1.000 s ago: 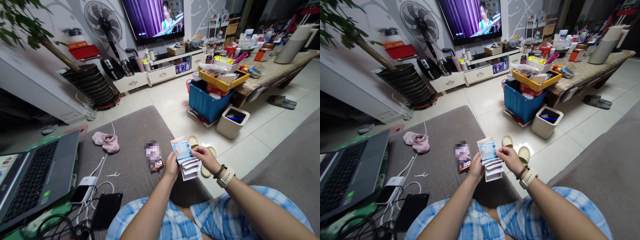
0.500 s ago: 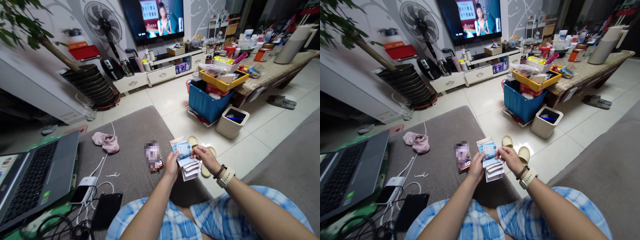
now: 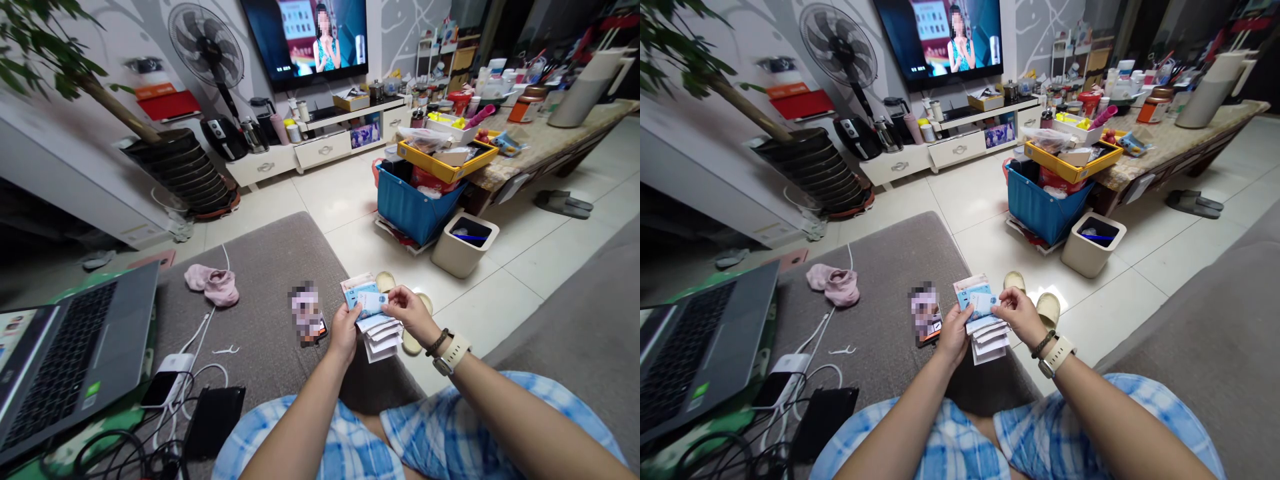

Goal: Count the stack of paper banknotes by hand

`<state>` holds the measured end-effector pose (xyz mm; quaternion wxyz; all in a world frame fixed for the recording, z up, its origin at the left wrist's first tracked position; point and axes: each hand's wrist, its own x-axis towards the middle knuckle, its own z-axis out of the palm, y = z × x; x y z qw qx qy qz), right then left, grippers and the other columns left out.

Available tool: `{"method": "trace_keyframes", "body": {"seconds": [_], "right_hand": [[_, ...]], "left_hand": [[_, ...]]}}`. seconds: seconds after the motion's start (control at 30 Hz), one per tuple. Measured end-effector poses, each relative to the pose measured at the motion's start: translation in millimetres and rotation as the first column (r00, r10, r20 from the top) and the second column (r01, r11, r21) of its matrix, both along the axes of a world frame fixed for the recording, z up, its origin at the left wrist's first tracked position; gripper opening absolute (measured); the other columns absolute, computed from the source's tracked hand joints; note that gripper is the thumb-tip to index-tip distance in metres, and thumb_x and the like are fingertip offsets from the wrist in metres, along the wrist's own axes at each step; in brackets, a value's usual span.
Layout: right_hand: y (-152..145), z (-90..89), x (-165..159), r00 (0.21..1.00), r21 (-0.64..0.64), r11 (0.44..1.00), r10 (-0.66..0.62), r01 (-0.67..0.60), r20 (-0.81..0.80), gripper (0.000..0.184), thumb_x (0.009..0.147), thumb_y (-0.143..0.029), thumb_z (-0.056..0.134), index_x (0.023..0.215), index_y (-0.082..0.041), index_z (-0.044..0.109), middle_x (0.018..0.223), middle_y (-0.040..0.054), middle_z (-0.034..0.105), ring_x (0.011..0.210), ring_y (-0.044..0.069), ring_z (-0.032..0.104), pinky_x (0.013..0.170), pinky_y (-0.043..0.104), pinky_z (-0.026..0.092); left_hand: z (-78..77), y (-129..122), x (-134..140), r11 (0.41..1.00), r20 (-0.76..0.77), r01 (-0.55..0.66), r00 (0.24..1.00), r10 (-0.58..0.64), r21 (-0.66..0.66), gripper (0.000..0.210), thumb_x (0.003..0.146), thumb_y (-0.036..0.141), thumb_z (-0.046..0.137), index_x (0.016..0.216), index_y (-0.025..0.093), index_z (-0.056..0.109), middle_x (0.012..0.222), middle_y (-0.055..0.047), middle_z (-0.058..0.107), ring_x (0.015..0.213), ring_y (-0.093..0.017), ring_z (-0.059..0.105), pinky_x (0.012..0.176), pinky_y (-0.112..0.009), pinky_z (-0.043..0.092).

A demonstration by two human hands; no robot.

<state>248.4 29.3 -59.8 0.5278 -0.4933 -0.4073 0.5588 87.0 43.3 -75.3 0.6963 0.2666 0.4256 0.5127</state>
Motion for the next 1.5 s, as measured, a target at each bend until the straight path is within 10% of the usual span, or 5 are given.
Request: {"method": "trace_keyframes", "body": {"seconds": [1.5], "right_hand": [[-4,11.5,3,0.998,-0.025,0.999,0.028,-0.027,0.055,0.035,0.066,-0.050,0.076,0.070,-0.018,0.061,0.067,-0.0013,0.056,0.062,0.013,0.048,0.059,0.027,0.038]], "left_hand": [[-2.5,-1,9,0.996,0.034,-0.084,0.996,0.083,0.007,0.037,0.063,0.041,0.079,0.088,0.016,0.068,0.086,-0.005,0.074,0.098,-0.025,0.066,0.087,-0.035,0.048]]}}
